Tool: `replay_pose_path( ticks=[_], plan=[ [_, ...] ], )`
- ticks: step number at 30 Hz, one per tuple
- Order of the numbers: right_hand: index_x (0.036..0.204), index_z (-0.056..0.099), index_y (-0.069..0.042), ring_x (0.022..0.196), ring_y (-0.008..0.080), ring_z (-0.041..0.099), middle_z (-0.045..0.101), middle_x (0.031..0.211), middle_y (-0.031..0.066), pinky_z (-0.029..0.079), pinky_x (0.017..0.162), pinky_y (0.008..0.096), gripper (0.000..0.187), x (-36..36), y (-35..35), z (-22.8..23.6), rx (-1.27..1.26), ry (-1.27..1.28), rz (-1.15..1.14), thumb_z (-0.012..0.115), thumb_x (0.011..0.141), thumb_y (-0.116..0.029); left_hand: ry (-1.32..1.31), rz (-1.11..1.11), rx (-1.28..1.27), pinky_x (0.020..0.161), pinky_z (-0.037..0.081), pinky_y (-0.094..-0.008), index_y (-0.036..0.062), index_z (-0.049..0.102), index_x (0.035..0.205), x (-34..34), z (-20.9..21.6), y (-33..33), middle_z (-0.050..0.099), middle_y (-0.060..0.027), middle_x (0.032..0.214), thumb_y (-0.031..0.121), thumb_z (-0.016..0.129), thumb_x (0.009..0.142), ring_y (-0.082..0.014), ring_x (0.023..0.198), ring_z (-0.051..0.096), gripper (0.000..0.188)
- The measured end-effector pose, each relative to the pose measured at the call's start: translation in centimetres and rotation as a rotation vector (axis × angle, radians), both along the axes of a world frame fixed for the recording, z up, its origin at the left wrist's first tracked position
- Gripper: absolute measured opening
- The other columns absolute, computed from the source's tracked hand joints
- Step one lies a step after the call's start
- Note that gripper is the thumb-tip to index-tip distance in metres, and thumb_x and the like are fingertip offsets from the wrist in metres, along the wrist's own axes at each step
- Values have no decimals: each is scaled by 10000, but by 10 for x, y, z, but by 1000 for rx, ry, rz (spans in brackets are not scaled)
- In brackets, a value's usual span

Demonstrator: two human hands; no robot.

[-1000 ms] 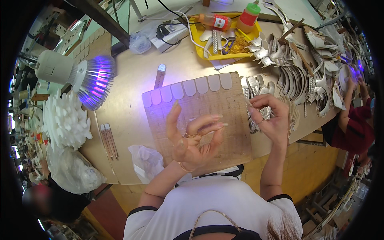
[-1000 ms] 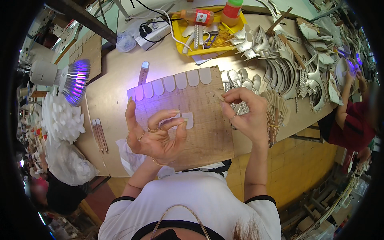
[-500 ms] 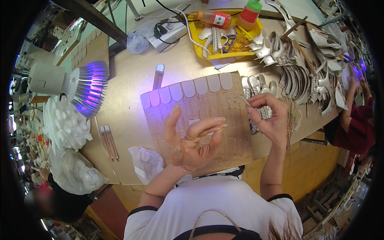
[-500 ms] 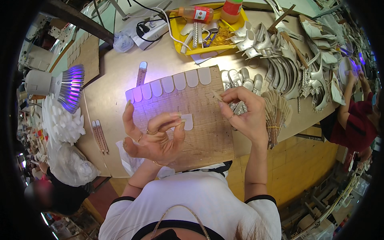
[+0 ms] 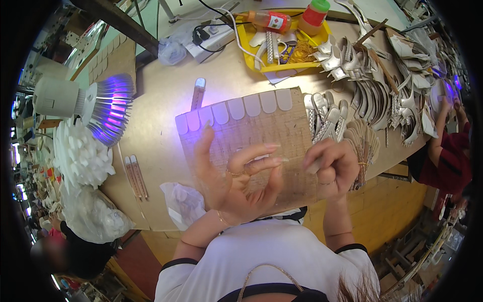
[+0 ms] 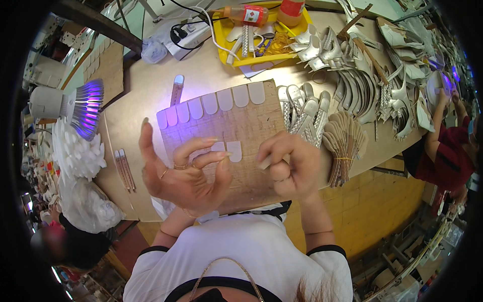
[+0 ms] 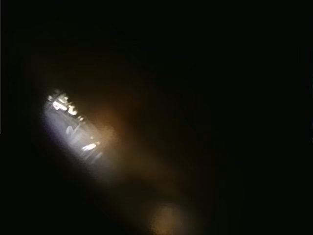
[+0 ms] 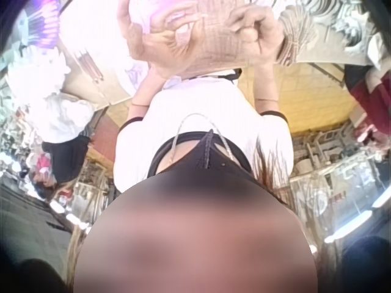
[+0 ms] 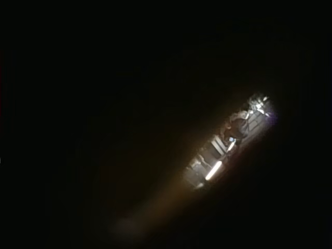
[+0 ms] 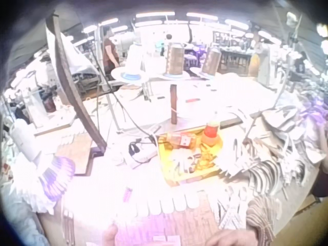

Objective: The person applies glue to small white plastic pieces and attaches them to a cardboard board under a UV lamp. They then attach a braided cord to the pieces and continue assembling similar components one by one.

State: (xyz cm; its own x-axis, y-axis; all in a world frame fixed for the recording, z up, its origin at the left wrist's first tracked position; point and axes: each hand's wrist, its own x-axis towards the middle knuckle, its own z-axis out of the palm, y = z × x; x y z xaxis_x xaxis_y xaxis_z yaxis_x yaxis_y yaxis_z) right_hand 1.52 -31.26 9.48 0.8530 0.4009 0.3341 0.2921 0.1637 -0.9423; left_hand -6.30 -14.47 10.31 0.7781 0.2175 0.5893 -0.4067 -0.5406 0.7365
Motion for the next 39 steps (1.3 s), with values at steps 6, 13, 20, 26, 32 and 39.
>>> replay_pose_path(
  ticks=[6,13,20,26,32,39],
  plan=[
    [995,666,-30,495,149,460,478,619,4,352,470,283,258,-2,16,12,-341,-646,-67,690,744,-86,-36,48,21,701,642,-307,247,26,1508,-8,13,5,7,-323,1486,-129,650,775,-348,1016,645,1033],
    [1052,683,-96,489,139,402,409,607,-34,308,465,283,348,3,25,15,-503,-966,-109,732,719,-8,11,101,7,705,642,-305,278,18,1530,-14,20,6,2,-322,1493,-135,626,789,-332,1023,642,1044],
    [1099,692,-63,493,111,417,392,604,-45,299,495,274,376,5,27,10,-518,-1058,-134,675,725,-101,-1,103,-34,712,638,-295,270,90,1536,-13,16,8,35,-322,1496,-146,617,787,-332,1051,642,1005],
    [1085,693,-63,488,106,418,397,590,-50,304,504,272,364,3,28,11,-520,-1041,-135,664,723,-86,-79,88,-71,706,635,-287,253,145,1530,-11,12,7,56,-322,1497,-140,618,789,-336,1026,657,964],
    [1087,686,-57,481,102,418,403,581,-54,307,505,268,388,4,29,8,-486,-1022,-126,669,699,-75,-73,98,-73,720,634,-274,161,167,1514,-10,11,7,132,-319,1481,-92,632,805,-364,1258,478,885],
    [1086,683,-57,479,102,423,417,581,-52,306,503,268,432,3,29,9,-459,-978,-112,684,654,-61,-40,106,-103,737,636,-275,103,167,1500,-12,11,6,347,-341,1384,-74,651,797,-380,1381,299,872]
  ],
)
